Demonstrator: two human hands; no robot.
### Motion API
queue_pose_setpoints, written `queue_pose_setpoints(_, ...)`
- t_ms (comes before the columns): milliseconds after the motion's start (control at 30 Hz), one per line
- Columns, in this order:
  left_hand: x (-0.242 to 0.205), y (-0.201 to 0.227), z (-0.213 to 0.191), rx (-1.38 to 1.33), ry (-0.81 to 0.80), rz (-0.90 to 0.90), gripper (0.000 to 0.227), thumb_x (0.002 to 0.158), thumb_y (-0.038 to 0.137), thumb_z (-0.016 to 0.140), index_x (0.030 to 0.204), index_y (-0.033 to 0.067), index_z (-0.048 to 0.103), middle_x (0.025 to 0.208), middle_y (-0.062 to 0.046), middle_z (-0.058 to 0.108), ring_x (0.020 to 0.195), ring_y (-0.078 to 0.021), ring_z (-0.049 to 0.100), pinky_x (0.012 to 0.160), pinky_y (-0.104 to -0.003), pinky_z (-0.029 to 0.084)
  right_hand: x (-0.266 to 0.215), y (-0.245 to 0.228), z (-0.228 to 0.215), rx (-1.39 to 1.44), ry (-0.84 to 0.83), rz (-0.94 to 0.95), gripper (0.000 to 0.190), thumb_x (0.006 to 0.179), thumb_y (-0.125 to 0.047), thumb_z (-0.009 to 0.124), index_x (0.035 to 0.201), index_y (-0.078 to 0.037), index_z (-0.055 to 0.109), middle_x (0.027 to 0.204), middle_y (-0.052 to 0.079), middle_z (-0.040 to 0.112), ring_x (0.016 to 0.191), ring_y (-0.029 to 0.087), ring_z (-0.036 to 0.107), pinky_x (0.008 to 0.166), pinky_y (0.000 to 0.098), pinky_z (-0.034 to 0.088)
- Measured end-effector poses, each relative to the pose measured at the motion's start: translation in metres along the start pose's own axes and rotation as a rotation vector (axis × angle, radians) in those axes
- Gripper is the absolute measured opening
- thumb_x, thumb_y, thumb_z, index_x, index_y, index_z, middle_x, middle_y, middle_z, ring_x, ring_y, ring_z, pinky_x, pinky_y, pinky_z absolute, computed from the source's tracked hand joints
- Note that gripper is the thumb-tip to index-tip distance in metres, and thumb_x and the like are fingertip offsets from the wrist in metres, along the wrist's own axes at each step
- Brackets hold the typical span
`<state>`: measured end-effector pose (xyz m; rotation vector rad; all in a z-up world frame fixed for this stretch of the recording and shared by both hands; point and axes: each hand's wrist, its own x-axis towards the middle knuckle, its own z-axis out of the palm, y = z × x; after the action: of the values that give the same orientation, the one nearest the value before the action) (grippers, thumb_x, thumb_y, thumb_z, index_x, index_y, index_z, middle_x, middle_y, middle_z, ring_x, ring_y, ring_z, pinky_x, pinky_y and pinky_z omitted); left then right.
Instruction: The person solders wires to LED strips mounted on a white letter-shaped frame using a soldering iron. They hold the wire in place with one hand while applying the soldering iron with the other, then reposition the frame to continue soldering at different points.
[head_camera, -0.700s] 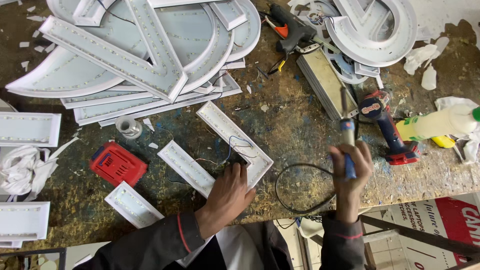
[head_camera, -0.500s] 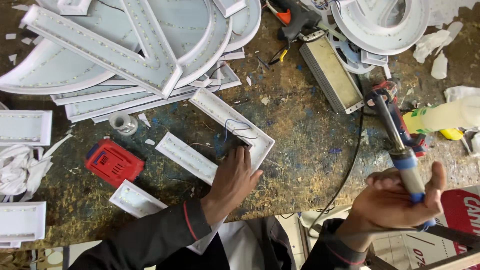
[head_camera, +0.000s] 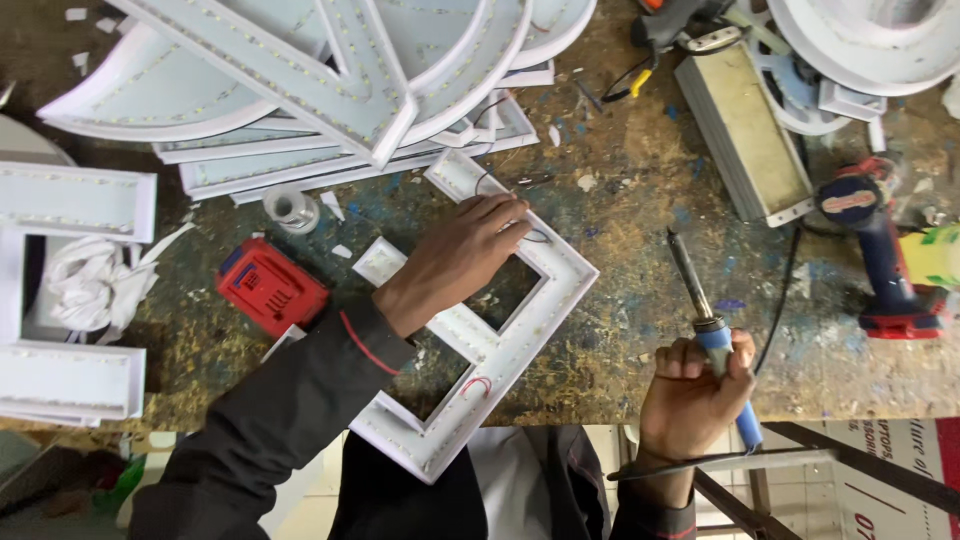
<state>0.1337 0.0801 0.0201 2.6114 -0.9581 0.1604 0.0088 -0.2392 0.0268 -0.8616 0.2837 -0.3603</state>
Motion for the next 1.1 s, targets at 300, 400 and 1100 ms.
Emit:
queue_pose_setpoints(300,-0.024,-0.038,-0.013,0.035,-0.051,0.166,0.04,0.113,0.008,0.071,0.151,0.0034,0.065,0.145,-0.016,0.063,0.139,-0.0383,0.057,0.133,-0.058,0.049,-0.042,0.087,0.019,-0.641,-0.458,-0.431,0.045,0.121,-0.051,0.06,0.137,-0.009,0.054,0.118,0.027,0.075,0.125,0.043,0.079,0.103,0.0513,0.069)
queue_pose_setpoints(400,-0.013,-0.052,-0.013,0.009,0.0,0.243,0.026,0.104,-0.001,0.077,0.129,0.0053,0.079,0.12,-0.011,0.07,0.112,-0.0313,0.064,0.088,-0.047,0.058,-0.035,0.1,0.007,-0.689,-0.497,-0.58,0.043,0.121,-0.048,0.061,0.14,-0.009,0.056,0.13,0.027,0.071,0.127,0.044,0.077,0.116,0.0633,0.066)
queue_pose_setpoints(1100,0.025,-0.029,0.037,0.004,0.229,0.099,0.013,0.11,0.003,0.072,0.122,0.0063,0.071,0.117,-0.009,0.063,0.108,-0.03,0.06,0.092,-0.047,0.058,0.064,-0.004,-0.028,0.329,0.008,0.299,0.054,0.119,-0.035,0.074,0.071,-0.021,0.053,0.065,-0.01,0.049,0.067,0.006,0.055,0.073,0.0225,0.041)
